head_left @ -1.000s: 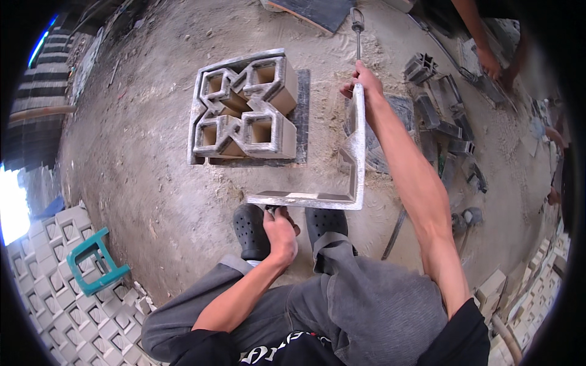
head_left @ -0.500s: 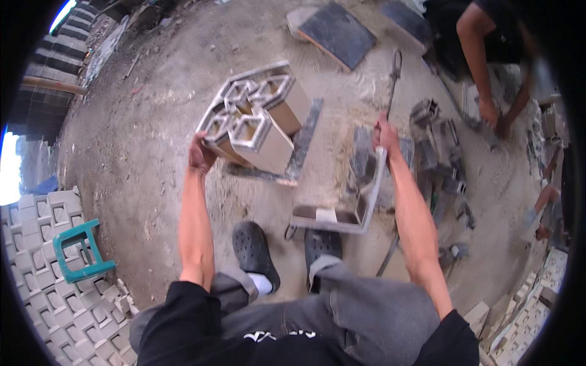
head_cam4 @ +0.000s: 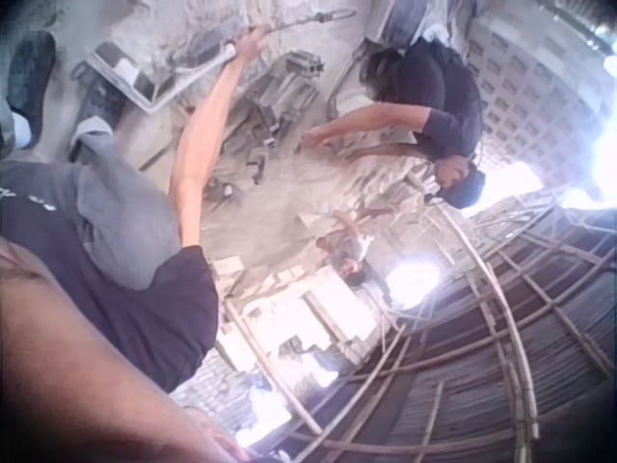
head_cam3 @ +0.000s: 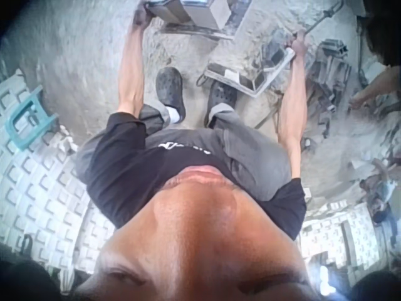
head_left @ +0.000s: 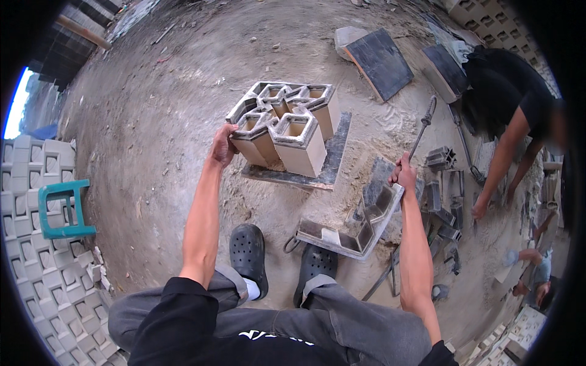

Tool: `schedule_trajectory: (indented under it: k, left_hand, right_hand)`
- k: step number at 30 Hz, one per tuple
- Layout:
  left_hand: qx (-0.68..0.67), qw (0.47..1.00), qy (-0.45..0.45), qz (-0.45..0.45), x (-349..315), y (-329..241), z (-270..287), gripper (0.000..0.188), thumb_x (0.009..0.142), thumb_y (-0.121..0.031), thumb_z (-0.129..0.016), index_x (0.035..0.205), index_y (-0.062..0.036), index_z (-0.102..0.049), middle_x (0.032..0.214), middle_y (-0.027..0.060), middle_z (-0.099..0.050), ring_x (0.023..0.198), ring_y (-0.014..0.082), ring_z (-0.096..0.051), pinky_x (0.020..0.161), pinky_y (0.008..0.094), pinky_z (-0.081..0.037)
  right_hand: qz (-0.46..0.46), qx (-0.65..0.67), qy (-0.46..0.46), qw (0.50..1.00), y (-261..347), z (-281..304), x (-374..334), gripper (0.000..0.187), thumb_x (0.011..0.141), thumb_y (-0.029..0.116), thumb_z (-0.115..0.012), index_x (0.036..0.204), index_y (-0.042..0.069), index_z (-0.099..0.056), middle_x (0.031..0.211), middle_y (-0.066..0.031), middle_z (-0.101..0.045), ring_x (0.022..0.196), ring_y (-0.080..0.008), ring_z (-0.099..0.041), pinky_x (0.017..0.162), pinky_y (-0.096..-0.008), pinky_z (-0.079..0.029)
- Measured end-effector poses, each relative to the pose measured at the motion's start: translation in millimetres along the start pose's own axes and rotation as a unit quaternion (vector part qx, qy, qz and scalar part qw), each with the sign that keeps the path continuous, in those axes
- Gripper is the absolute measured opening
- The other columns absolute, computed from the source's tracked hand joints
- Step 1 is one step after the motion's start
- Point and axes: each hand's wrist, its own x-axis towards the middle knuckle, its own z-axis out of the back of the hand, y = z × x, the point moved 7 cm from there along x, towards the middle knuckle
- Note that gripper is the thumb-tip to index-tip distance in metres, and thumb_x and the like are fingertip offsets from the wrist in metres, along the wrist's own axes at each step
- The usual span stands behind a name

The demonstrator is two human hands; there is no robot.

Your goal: The person assembles a ventilation block mold by placing geometric inserts into a square frame, applies a release agent or sand, and ensures the parts are properly seated before lifting the completed unit.

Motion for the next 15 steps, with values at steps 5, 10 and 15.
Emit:
schedule_trajectory:
  k: [5, 10, 15]
  left_hand:
    - [-0.014, 1.000, -0.012, -0.006, -0.9, -1.1, 4.6, 0.018, 0.079, -0.029, -0.060, 0.084, -0.0118, -0.057, 0.071, 0.0003, -0.056, 0.057, 0.0115, -0.050, 0.047, 0.0279, -0.035]
    - [-0.002, 1.000, 0.002, -0.009, 1.9, 1.8, 1.9, 0.019, 0.079, -0.030, -0.060, 0.086, -0.0121, -0.056, 0.072, -0.0006, -0.055, 0.058, 0.0115, -0.050, 0.047, 0.0281, -0.035]
    - [0.006, 1.000, -0.003, -0.015, -4.8, -0.1, 1.8, 0.020, 0.081, -0.029, -0.059, 0.090, -0.0116, -0.055, 0.075, -0.0003, -0.056, 0.063, 0.0123, -0.053, 0.053, 0.0295, -0.042]
  right_hand:
    - [0.014, -0.072, -0.014, 0.997, -7.2, 3.0, 13.2, 0.035, 0.095, 0.040, -0.056, 0.086, 0.006, -0.052, 0.054, 0.0001, -0.041, 0.044, -0.0126, -0.048, 0.044, -0.0321, -0.049]
    - [0.001, -0.198, 0.053, 0.979, -12.6, 16.5, 37.1, 0.026, 0.093, 0.027, -0.058, 0.091, 0.002, -0.056, 0.069, -0.0059, -0.057, 0.057, -0.0148, -0.057, 0.054, -0.0321, -0.053]
    - [0.172, -0.570, -0.107, 0.796, 60.1, -22.6, 9.8, 0.043, 0.093, 0.043, -0.054, 0.093, 0.000, -0.062, 0.074, -0.0075, -0.062, 0.066, -0.0162, -0.059, 0.060, -0.0303, -0.049]
